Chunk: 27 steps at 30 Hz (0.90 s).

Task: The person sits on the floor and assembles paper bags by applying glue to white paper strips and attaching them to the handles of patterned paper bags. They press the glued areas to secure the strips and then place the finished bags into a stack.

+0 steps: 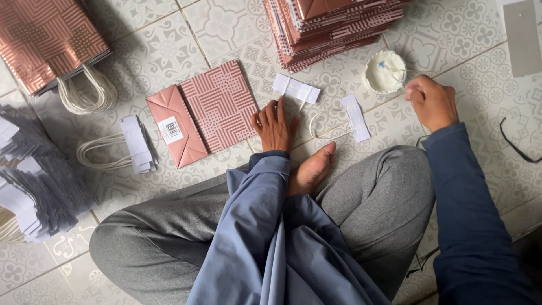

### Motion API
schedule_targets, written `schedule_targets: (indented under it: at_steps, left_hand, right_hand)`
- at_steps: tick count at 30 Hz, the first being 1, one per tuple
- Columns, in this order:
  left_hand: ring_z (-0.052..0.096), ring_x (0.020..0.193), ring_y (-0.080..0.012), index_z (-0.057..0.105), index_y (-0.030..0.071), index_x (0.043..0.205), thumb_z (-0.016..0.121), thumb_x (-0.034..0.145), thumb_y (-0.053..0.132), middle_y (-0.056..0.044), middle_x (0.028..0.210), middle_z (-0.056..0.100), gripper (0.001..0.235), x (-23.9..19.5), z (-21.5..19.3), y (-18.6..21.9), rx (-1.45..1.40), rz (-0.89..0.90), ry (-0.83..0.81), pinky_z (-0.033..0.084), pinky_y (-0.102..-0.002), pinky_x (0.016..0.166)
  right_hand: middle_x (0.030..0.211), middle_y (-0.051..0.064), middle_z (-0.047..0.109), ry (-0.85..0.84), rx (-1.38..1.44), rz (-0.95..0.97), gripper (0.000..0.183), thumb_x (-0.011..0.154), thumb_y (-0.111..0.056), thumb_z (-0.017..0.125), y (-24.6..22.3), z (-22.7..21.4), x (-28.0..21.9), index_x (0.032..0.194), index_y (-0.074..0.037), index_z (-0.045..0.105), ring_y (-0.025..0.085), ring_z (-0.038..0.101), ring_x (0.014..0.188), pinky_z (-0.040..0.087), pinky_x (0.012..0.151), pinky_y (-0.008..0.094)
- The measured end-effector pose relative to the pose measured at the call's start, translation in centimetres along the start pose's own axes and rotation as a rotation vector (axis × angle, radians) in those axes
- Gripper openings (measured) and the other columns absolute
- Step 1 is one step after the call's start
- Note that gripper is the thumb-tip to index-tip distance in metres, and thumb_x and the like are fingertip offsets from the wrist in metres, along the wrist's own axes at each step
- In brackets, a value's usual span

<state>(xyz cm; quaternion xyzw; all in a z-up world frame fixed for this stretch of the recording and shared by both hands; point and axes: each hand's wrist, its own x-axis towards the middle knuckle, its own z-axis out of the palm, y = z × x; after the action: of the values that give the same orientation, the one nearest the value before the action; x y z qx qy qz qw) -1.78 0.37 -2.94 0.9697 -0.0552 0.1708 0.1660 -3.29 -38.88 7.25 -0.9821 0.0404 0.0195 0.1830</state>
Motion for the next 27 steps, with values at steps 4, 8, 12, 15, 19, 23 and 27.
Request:
schedule_targets:
  at_steps: [4, 8, 12, 15, 19, 23, 27]
  left_hand:
    - [0.053, 0.113, -0.0276, 0.053, 0.018, 0.144, 0.059, 0.098, 0.055, -0.008, 0.133, 0.055, 0.059, 0.0, 0.0, -0.1, -0.04, 0.006, 0.027, 0.03, -0.052, 0.112]
    - [0.055, 0.112, -0.0267, 0.054, 0.02, 0.142, 0.072, 0.089, 0.051, -0.006, 0.13, 0.058, 0.064, 0.1, -0.2, -0.1, -0.077, -0.02, 0.021, 0.027, -0.05, 0.113]
    - [0.056, 0.112, -0.0253, 0.053, 0.019, 0.142, 0.073, 0.089, 0.049, -0.006, 0.131, 0.058, 0.064, 0.2, -0.3, -0.2, -0.116, -0.016, 0.023, 0.028, -0.05, 0.111]
    - [0.057, 0.114, -0.0244, 0.053, 0.02, 0.143, 0.078, 0.085, 0.047, -0.006, 0.131, 0.058, 0.068, 0.4, -0.4, -0.1, -0.143, -0.032, 0.044, 0.026, -0.052, 0.113]
    - [0.059, 0.113, -0.0226, 0.056, 0.02, 0.139, 0.073, 0.091, 0.051, -0.006, 0.127, 0.061, 0.06, 0.0, -1.4, 0.1, -0.187, -0.03, 0.118, 0.026, -0.05, 0.111]
    - [0.059, 0.113, -0.0226, 0.057, 0.019, 0.138, 0.068, 0.094, 0.053, -0.007, 0.125, 0.061, 0.057, -0.2, -3.0, 0.1, -0.226, -0.025, 0.155, 0.027, -0.049, 0.111]
    - [0.057, 0.114, -0.0239, 0.058, 0.017, 0.139, 0.078, 0.085, 0.047, -0.007, 0.124, 0.06, 0.065, -1.2, -2.4, -0.9, -0.324, -0.008, 0.232, 0.024, -0.051, 0.112]
  right_hand:
    - [0.105, 0.016, 0.077, 0.039, -0.003, -0.12, 0.024, 0.11, -0.003, 0.047, 1.4, 1.5, 0.8, 0.119, 0.001, 0.07, 0.034, 0.073, 0.098, 0.056, 0.089, 0.044]
    - [0.108, 0.017, 0.078, 0.075, -0.099, -0.185, 0.028, 0.111, -0.001, 0.047, 1.1, 2.1, 1.0, 0.123, 0.004, 0.071, 0.037, 0.071, 0.094, 0.055, 0.088, 0.047]
    - [0.115, 0.023, 0.075, 0.075, -0.079, -0.161, 0.035, 0.109, -0.006, 0.043, -0.2, 2.1, 0.9, 0.123, 0.006, 0.072, 0.042, 0.069, 0.1, 0.052, 0.092, 0.049]
    - [0.11, 0.018, 0.059, 0.234, -0.097, -0.27, 0.019, 0.106, 0.0, 0.056, -0.8, 2.3, 1.0, 0.12, -0.001, 0.07, 0.036, 0.061, 0.099, 0.053, 0.082, 0.05]
    - [0.094, 0.012, 0.061, 0.226, -0.015, -0.218, 0.016, 0.101, 0.004, 0.06, -0.7, 2.5, 0.8, 0.115, -0.002, 0.065, 0.031, 0.06, 0.093, 0.05, 0.085, 0.047]
    - [0.11, 0.018, 0.069, 0.229, 0.004, -0.206, 0.025, 0.105, 0.001, 0.051, 0.1, 3.3, 1.2, 0.114, 0.0, 0.074, 0.037, 0.064, 0.106, 0.052, 0.092, 0.048]
    - [0.099, 0.012, 0.061, 0.206, 0.002, -0.064, 0.023, 0.107, -0.012, 0.051, 1.5, 4.3, 1.2, 0.114, -0.009, 0.072, 0.038, 0.066, 0.101, 0.053, 0.094, 0.045]
